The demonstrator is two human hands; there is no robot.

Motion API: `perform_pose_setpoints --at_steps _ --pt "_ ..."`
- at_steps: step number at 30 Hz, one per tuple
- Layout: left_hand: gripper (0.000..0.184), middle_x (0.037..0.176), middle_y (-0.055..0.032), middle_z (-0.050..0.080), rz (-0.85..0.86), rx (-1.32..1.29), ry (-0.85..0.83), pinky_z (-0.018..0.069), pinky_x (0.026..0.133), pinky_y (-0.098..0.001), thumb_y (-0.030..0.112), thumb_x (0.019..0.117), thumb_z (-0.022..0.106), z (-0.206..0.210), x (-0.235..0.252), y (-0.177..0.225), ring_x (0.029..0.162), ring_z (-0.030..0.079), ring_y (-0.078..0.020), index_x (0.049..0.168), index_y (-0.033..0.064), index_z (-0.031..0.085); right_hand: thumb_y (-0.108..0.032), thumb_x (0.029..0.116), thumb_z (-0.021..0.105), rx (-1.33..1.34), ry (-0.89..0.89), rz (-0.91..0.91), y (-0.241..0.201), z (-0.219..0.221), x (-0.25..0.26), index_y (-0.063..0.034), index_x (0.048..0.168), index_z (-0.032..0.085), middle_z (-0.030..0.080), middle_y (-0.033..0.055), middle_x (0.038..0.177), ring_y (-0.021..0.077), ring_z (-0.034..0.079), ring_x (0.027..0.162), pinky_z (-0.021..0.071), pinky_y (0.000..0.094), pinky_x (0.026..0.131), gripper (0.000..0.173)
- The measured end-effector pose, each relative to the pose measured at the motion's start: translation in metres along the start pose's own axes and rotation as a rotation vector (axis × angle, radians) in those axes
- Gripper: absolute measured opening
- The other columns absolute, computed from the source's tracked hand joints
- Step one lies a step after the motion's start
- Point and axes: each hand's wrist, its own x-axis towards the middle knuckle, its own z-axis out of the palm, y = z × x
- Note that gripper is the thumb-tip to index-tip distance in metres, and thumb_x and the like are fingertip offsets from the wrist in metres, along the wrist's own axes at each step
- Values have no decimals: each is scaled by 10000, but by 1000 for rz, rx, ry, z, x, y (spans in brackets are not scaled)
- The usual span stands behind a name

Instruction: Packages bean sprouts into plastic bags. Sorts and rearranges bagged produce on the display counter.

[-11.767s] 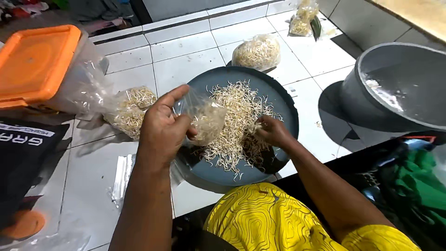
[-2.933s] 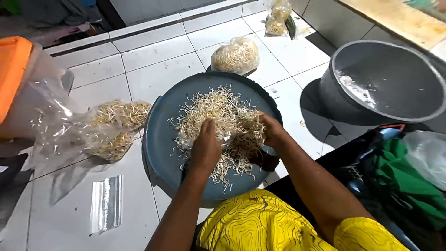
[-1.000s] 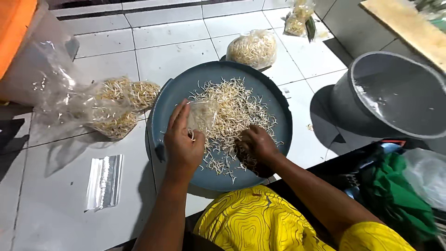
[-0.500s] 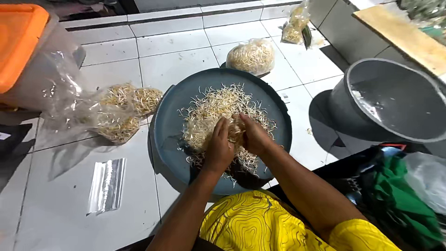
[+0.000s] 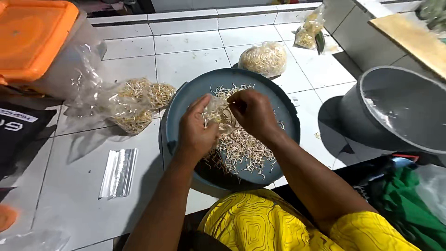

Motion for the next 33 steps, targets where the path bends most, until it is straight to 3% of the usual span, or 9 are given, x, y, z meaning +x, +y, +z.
perform_pose_setpoints --at_steps 4,6,11,16,18,21,26,30,33 --pt "620 1395 -87 619 -35 -208 -1 598 497 -318 -63 892 583 -16 1 24 617 671 -163 1491 78 506 -70 978 638 660 140 27 9 -10 4 8 1090 699 703 53 899 95 617 667 545 271 593 149" --pt "600 1386 -98 622 0 -276 6 578 474 -308 -80 893 571 -19 -1 34 609 654 -167 1474 63 525 -123 1004 587 849 180 210 27 -2 -2 -37 1089 666 633 2 813 74 548 599 494 249 530 145" --pt "558 1437 -157 569 84 -497 -33 519 440 -263 -135 917 493 -17 -5 61 588 599 -148 1459 -7 512 -258 1077 482 828 -275 784 46 49 -43 -79 1279 622 707 72 987 150 664 735 578 338 666 305" --pt "557 1479 -193 520 156 -632 -104 460 403 -228 -134 912 433 -18 -2 75 561 551 -113 1460 -45 478 -301 1079 426 1191 -405 1001 30 90 -68 -133 1208 579 666 44 955 156 651 807 565 373 691 262" --pt "553 1479 -190 520 156 -593 -95 465 412 -230 -133 917 446 -21 -2 72 555 542 -109 1462 -44 480 -209 1073 461 1037 -355 880 28 86 -69 -80 1239 581 674 68 1004 158 663 880 577 382 776 242" --pt "545 1436 -170 562 135 -487 -50 494 427 -231 -121 923 467 -31 -7 70 576 575 -117 1458 -21 501 -185 972 648 266 -250 479 41 75 -57 -66 1146 706 727 111 1034 247 699 962 581 502 851 219" --pt "608 1410 -119 578 138 -356 14 500 405 -226 -121 910 468 -34 -26 66 538 566 -108 1494 45 487 -525 743 862 -208 -401 178 52 96 -69 -257 1431 581 482 228 1493 462 467 1351 452 688 995 790" --pt "649 1424 -81 575 136 -194 72 523 420 -238 -98 902 509 -43 -33 46 558 592 -108 1521 93 466 -253 864 766 -218 -457 82 64 89 -96 -174 1138 719 669 131 1136 330 673 1023 591 548 790 289" --pt "678 1441 -46 569 63 -109 126 536 441 -235 -95 893 528 -53 -38 28 559 597 -97 1528 134 469 -271 932 688 -317 -385 120 79 57 -113 -91 1066 707 685 145 1118 349 655 1083 562 554 884 225"
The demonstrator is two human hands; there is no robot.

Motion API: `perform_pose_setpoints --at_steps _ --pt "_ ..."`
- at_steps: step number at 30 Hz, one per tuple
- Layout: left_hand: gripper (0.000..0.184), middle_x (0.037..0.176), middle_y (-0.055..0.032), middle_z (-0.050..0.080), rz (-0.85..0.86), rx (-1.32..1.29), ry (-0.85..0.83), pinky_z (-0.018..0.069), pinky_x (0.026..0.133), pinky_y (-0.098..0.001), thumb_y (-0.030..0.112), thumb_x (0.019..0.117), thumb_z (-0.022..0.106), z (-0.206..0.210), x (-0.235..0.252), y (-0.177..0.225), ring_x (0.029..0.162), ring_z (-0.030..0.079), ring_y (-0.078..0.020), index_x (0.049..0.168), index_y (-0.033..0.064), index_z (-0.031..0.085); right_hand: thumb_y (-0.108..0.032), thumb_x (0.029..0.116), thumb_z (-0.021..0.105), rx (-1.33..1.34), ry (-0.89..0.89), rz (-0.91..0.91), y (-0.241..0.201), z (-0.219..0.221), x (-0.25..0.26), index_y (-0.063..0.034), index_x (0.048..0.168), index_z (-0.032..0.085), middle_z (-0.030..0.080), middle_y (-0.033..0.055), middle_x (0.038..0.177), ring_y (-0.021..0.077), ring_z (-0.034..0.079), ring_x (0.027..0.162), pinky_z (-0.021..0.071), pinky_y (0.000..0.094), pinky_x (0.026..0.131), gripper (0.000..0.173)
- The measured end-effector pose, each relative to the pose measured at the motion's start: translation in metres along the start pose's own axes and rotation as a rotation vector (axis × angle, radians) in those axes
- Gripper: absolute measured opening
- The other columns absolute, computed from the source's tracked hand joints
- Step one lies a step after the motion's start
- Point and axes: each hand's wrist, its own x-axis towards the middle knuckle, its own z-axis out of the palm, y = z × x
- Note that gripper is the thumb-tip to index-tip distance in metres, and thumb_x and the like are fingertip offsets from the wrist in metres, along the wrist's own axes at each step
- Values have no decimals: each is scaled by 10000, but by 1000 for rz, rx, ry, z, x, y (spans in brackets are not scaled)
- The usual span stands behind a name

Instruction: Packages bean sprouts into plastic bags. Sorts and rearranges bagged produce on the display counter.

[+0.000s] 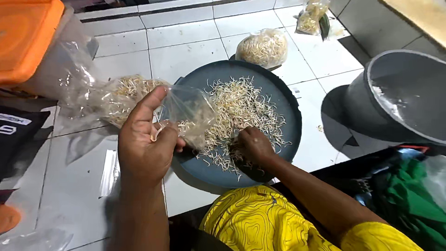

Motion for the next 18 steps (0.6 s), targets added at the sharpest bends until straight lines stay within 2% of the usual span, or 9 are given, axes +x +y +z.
perform_pose_setpoints --at_steps 2,5,7,10,12,13,14,16,18 --pt "651 1450 -52 565 -30 -8 13 538 457 -234 -83 889 528 0 3 -13 577 602 -91 1509 109 484 -488 916 682 -20 33 58 14 -1 -4 -116 1220 667 618 186 1296 413 570 1227 497 623 960 481" --pt "630 1433 -89 582 -48 -42 17 547 461 -282 -65 878 544 14 7 -29 599 618 -119 1491 68 483 -934 739 510 -106 -89 98 12 6 -3 -361 1540 439 360 169 1618 456 337 1470 401 720 1029 987" --pt "669 1462 -95 558 -76 0 -11 564 481 -324 -72 876 559 26 1 -31 602 626 -144 1515 99 466 -844 800 567 -116 -105 58 7 11 -3 -342 1467 537 385 183 1603 472 347 1461 389 739 1029 835" --pt "725 1505 -117 509 -63 109 -81 616 582 -380 -79 842 609 43 -10 -40 779 692 -187 1529 101 459 -343 947 651 -79 -22 -17 6 5 -10 -144 1211 700 628 203 1290 435 592 1197 512 630 940 333" --pt "731 1549 -107 471 -49 135 -138 635 710 -371 -85 835 625 51 -14 -49 1011 696 -179 1528 83 463 -205 961 606 -113 -16 -28 13 -2 -19 -120 1182 701 667 195 1192 420 632 1139 538 607 911 255" --pt "727 1539 -110 480 -42 126 -145 626 662 -358 -89 829 626 54 -15 -54 966 695 -172 1521 78 477 -196 968 579 -134 -10 -28 18 -4 -24 -157 1206 703 669 188 1194 428 625 1144 528 620 902 271" --pt "727 1532 -106 486 -39 122 -150 616 632 -350 -88 825 621 55 -16 -58 928 692 -163 1519 79 483 -247 982 561 -146 -2 -25 25 -5 -30 -205 1235 707 661 190 1226 448 599 1176 500 651 910 295" --pt "724 1530 -101 490 -41 123 -156 620 633 -354 -85 828 612 54 -15 -61 929 697 -161 1519 84 481 -578 1004 469 -181 -43 9 33 -8 -42 -292 1326 668 584 192 1408 485 488 1339 414 720 1006 474" --pt "722 1535 -92 485 -50 126 -155 604 595 -346 -84 826 606 54 -14 -60 879 688 -158 1517 89 487 -826 885 431 -215 -139 63 34 -11 -53 -336 1439 576 441 204 1571 515 376 1439 373 756 1032 754"
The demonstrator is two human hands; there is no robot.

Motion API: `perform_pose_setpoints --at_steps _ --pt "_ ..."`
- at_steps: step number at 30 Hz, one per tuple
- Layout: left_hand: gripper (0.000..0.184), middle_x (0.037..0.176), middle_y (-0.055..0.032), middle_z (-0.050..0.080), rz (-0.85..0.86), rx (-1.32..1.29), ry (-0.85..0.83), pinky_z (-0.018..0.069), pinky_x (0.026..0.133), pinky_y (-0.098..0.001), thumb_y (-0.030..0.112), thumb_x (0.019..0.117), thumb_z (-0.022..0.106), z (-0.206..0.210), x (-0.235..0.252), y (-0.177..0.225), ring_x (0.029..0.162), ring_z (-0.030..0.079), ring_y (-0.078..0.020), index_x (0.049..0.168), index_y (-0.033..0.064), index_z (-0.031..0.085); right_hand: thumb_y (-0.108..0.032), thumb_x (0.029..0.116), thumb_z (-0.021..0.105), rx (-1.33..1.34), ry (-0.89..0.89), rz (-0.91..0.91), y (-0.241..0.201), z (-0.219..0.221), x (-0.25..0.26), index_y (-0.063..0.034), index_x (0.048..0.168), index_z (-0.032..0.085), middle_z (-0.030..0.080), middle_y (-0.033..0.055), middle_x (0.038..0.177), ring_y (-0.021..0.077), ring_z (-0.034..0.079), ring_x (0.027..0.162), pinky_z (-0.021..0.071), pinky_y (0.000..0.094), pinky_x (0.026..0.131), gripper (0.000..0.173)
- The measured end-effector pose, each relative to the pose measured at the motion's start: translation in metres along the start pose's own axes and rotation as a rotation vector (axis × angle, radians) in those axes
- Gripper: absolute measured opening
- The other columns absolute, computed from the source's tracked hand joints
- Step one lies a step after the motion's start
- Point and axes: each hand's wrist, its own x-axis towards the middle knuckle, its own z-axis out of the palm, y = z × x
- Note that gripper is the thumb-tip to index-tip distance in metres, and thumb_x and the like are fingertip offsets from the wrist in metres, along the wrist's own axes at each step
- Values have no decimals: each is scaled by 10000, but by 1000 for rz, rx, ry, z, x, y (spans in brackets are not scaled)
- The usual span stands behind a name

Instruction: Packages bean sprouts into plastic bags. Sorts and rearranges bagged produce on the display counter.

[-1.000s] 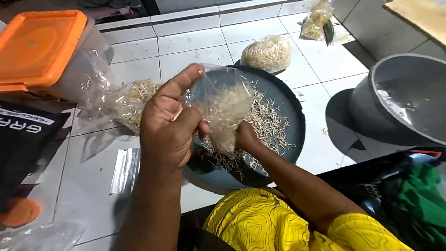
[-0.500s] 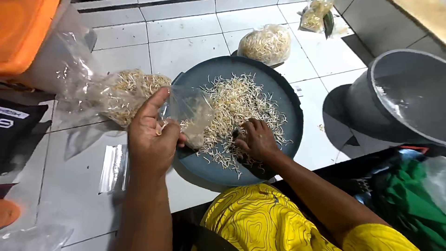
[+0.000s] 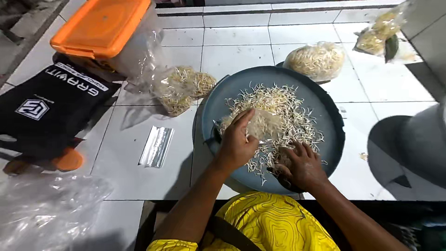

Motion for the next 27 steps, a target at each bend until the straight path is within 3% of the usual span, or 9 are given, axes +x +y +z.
perform_pose_setpoints --at_steps 3,6,9,13,14,16,20,23,27 --pt "723 1547 -86 476 29 13 10 602 600 -331 -92 820 616 0 3 11 900 689 -149 1513 75 493 -570 894 665 12 -24 15 -3 -3 -8 -254 1421 592 473 221 1531 509 489 1332 485 698 911 618" --pt "698 1555 -115 471 111 15 32 615 693 -320 -71 820 585 -7 8 20 1049 687 -145 1504 32 486 -304 919 704 104 -22 33 -4 -4 -7 -178 1313 654 565 216 1406 475 562 1235 538 614 922 417" --pt "689 1531 -117 490 102 -54 80 570 525 -305 -75 831 582 -20 13 39 716 660 -129 1504 44 490 -162 860 738 253 5 42 4 -10 -5 -122 1219 687 641 206 1269 418 640 1136 549 598 922 365" --pt "727 1549 -83 477 135 -96 130 523 444 -294 -102 817 571 -26 16 64 536 561 -115 1520 65 481 -162 888 714 773 66 193 29 -20 2 -57 1178 653 701 128 1018 237 689 871 588 479 766 315" --pt "727 1557 -98 464 170 -81 127 539 461 -294 -108 811 577 -23 16 65 585 591 -112 1514 49 480 -156 892 699 989 69 252 36 -22 4 -52 1174 637 694 103 1015 191 683 859 596 415 755 307" --pt "731 1559 -132 454 228 6 95 596 589 -299 -105 800 595 -11 19 58 863 686 -128 1510 17 471 -158 944 618 1369 46 348 44 -28 5 -85 1192 603 680 39 977 129 669 815 599 346 717 260" --pt "734 1607 -132 402 183 326 -34 584 957 -394 -54 848 650 35 22 19 1291 594 -225 1543 42 437 -271 1040 485 1705 -14 407 54 -52 -1 -175 1272 568 678 23 916 105 643 722 569 292 634 265" --pt "709 1583 -153 431 114 447 -180 546 1027 -487 -21 850 702 79 22 -11 1328 570 -300 1516 21 462 -317 1024 499 1812 -74 319 45 -70 2 -219 1205 588 672 19 894 68 582 622 496 216 530 224" --pt "766 1591 -140 417 67 425 -299 568 991 -466 -8 816 742 113 19 -21 1291 596 -285 1523 29 448 -240 999 482 1802 -154 327 13 -81 18 -174 1229 586 670 42 930 99 612 676 533 258 578 261"
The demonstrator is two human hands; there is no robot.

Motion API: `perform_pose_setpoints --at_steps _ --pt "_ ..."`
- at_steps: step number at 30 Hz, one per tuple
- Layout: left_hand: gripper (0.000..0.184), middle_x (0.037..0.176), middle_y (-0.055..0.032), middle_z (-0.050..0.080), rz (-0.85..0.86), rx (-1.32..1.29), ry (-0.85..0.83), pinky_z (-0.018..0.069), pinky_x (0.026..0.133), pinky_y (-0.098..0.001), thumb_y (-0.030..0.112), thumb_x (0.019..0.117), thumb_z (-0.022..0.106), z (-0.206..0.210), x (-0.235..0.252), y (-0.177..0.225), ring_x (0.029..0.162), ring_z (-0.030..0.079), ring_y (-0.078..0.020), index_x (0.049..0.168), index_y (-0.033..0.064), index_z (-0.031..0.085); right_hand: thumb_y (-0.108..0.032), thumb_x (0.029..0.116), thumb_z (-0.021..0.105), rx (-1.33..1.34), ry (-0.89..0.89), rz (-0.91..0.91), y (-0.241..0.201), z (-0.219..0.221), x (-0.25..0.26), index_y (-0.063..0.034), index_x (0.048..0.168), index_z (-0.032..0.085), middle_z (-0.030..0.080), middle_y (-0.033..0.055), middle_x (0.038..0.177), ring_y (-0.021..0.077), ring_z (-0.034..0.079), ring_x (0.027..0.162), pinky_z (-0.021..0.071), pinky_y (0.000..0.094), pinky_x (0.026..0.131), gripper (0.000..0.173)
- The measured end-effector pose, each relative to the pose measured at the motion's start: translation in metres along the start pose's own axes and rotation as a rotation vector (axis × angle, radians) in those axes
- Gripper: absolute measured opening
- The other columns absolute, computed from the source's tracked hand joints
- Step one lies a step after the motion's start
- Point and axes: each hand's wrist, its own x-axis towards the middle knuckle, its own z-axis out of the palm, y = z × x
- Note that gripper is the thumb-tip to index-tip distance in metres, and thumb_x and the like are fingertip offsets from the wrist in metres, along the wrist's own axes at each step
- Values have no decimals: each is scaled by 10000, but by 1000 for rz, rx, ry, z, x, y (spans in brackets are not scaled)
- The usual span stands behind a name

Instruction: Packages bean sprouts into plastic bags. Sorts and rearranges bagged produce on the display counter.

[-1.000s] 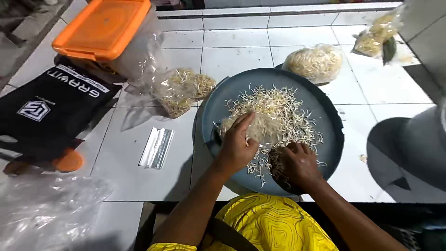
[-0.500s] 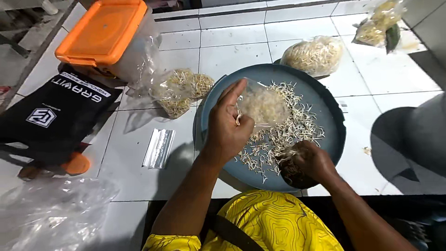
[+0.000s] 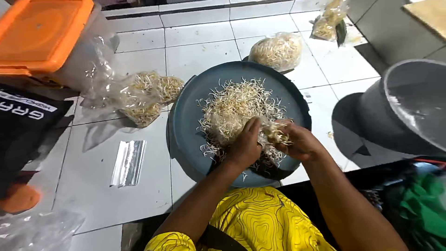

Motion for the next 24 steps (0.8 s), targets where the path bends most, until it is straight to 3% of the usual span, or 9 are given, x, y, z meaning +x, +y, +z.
perform_pose_setpoints --at_steps 4,9,13,15,17,19,21,22,24 --pt "741 1566 -144 446 53 -44 81 563 1012 -453 -51 811 723 -8 2 4 1311 580 -274 1504 27 472 -201 1033 493 -60 97 -36 -1 35 11 -107 1350 570 689 85 1061 181 681 853 598 389 764 339" --pt "691 1543 -155 479 53 -82 160 519 1075 -453 -58 835 717 -38 3 5 1339 562 -274 1485 6 491 -108 1022 560 -1154 104 -348 -26 69 -2 -142 1596 310 682 146 1097 263 687 794 605 497 699 627" --pt "700 1489 -120 545 38 -294 191 582 976 -389 -16 812 698 -70 14 10 1249 623 -177 1485 43 514 -138 973 622 -1479 386 -624 -54 90 0 -156 1378 622 685 148 1189 336 700 963 589 547 776 405" --pt "683 1442 -104 577 24 -428 160 635 726 -355 -1 837 683 -93 16 19 942 709 -148 1493 69 508 -229 941 694 -1503 437 -618 -71 90 9 -149 1296 664 664 157 1200 357 671 1042 570 560 826 365" --pt "684 1401 -89 603 5 -500 140 614 571 -342 -52 841 647 -119 15 30 712 690 -147 1496 86 504 -227 942 678 -1501 414 -582 -83 89 20 -150 1107 720 728 89 986 296 713 888 575 552 734 187" --pt "660 1397 -61 605 37 -421 139 594 530 -324 -62 849 604 -141 17 30 656 664 -126 1481 107 523 -226 973 634 -1435 347 -578 -97 91 29 -155 1024 735 724 31 873 224 705 802 580 514 713 134" --pt "548 1380 -37 626 79 -235 99 613 605 -339 50 881 628 -160 22 21 759 694 -114 1421 132 582 -250 991 612 -1363 301 -568 -108 94 37 -161 1023 744 724 6 873 177 703 796 593 481 744 162" --pt "465 1400 -45 608 102 -111 29 626 760 -370 232 935 667 -169 24 15 963 703 -130 1388 145 608 -256 993 611 -1348 277 -561 -110 96 42 -162 1018 747 724 7 877 175 701 794 592 478 743 167" --pt "688 1507 -114 512 90 122 -156 485 1081 -515 714 941 513 -181 28 9 1361 530 -255 1356 185 656 -243 986 617 -1365 219 -557 -112 100 48 -156 1007 746 719 24 885 198 695 805 581 502 739 157"
